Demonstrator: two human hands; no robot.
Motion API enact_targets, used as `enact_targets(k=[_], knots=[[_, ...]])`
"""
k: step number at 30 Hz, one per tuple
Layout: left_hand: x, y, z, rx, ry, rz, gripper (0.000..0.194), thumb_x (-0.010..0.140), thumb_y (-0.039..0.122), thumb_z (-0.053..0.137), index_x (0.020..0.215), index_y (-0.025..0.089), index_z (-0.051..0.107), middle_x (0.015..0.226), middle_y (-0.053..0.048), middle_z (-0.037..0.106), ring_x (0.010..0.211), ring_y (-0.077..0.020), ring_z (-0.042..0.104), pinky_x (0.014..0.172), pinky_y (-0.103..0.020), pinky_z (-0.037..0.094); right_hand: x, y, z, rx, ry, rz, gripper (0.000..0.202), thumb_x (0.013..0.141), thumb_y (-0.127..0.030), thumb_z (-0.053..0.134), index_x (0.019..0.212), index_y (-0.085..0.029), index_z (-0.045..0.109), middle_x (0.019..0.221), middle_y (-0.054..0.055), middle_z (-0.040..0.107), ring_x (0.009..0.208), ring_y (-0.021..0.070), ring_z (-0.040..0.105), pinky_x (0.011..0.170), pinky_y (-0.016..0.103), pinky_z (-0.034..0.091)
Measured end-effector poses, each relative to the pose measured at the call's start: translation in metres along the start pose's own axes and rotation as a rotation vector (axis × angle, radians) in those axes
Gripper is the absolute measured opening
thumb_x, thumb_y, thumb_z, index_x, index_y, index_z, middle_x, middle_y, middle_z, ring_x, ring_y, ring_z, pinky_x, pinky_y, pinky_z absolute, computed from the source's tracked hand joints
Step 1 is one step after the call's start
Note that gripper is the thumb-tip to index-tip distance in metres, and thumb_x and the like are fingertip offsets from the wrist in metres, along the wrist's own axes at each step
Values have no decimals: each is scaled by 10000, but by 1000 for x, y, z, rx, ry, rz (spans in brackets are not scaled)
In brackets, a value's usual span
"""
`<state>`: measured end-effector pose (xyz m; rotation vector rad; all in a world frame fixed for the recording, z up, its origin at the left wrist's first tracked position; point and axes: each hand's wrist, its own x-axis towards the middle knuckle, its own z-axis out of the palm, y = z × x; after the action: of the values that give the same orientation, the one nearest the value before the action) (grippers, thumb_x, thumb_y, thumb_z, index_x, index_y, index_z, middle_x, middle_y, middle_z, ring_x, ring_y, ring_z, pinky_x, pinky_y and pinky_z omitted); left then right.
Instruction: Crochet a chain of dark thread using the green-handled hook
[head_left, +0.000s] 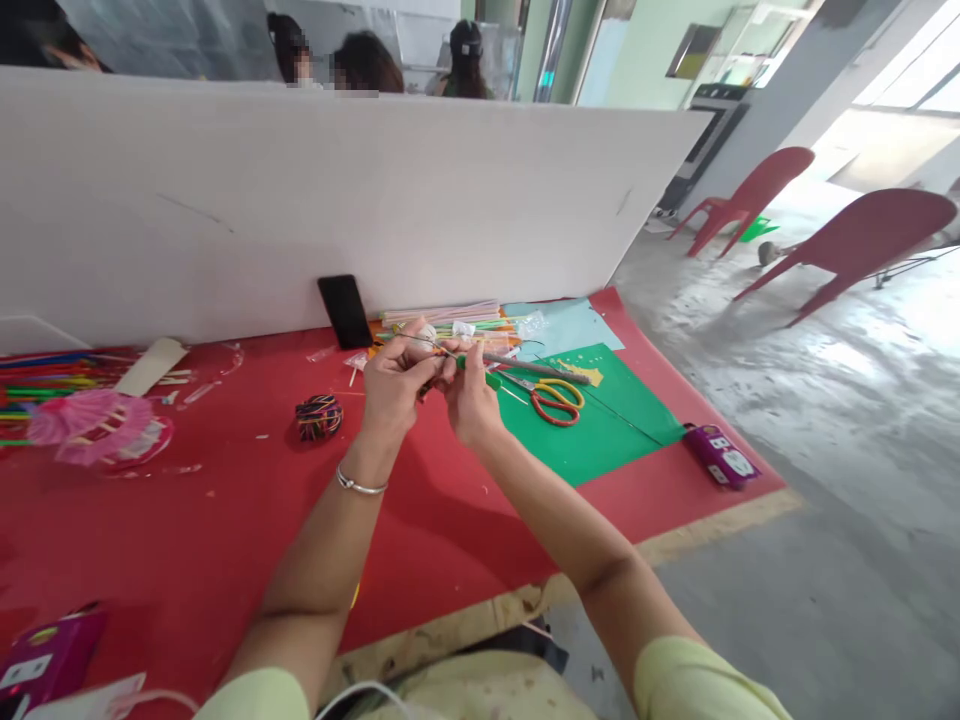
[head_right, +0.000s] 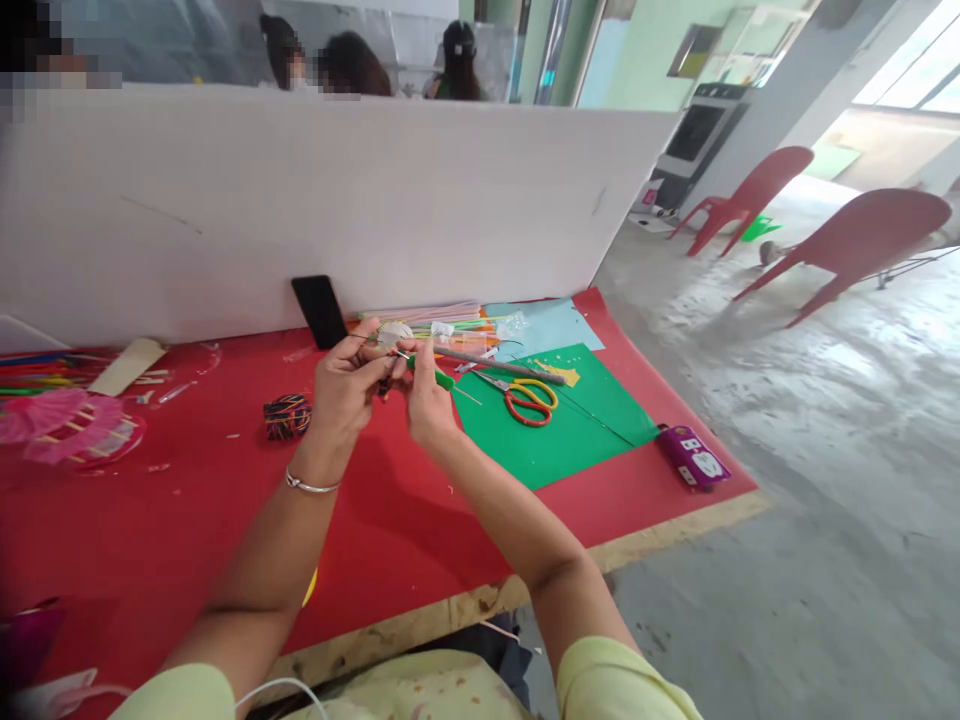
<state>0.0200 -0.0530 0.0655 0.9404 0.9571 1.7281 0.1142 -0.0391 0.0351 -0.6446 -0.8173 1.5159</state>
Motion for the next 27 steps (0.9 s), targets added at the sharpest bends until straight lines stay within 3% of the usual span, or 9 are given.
enact_targets(k=[3, 7, 11, 14, 20, 23, 27], knots=[[-3, 18, -5, -87, -85, -122, 777, 577, 186, 989, 1339, 215, 838, 591, 83, 616, 465, -65, 451, 426, -193, 260, -3, -10, -3, -35, -133, -14, 755, 846, -1003, 619, 1038, -273, 645, 715, -41, 484, 672, 174, 525, 640, 302, 503], [-5, 32, -12, -73, -216, -286, 725, 533, 136, 978, 1247, 218, 880, 559, 109, 519, 434, -24, 313, 417, -184, 124, 1, -32, -28, -260, -323, -67, 784, 893, -1035, 484, 830, -262, 592, 759, -8, 534, 650, 160, 502, 642, 302, 500], [1, 42, -18, -9, -350, -349, 639, 543, 137, 972, 1173, 218, 901, 577, 89, 566, 414, -12, 304, 417, -191, 141, 8, -70, -47, -593, -519, -268, 816, 937, -981, 509, 745, -212, 699, 1071, 94, 678, 840, 174, 582, 755, 310, 549], [8, 47, -21, 3, -422, -348, 574, 554, 128, 963, 1118, 226, 912, 577, 79, 578, 412, -17, 308, 411, -200, 153, 9, -98, -47, -718, -609, -389, 762, 973, -913, 570, 766, -205, 767, 1217, 116, 658, 894, 185, 594, 806, 342, 578], [15, 44, -26, 14, -511, -352, 558, 591, 107, 922, 1136, 228, 912, 630, 47, 632, 431, -19, 312, 403, -207, 115, 6, -121, -42, -857, -741, -512, 672, 1048, -799, 578, 741, -233, 769, 1204, 130, 637, 998, 235, 630, 928, 440, 601], [15, 43, -27, 7, -537, -373, 554, 574, 96, 914, 1109, 239, 919, 655, 39, 656, 439, -25, 341, 394, -208, 121, 6, -125, -43, -853, -773, -510, 654, 1078, -751, 570, 762, -224, 794, 1207, 141, 640, 1071, 246, 650, 977, 442, 585], [16, 44, -28, 24, -565, -396, 541, 549, 101, 909, 1077, 218, 925, 679, 14, 700, 443, -31, 356, 389, -210, 141, 6, -128, -45, -788, -773, -414, 659, 1071, -746, 592, 734, -211, 779, 1213, 141, 671, 1024, 226, 645, 960, 415, 583]])
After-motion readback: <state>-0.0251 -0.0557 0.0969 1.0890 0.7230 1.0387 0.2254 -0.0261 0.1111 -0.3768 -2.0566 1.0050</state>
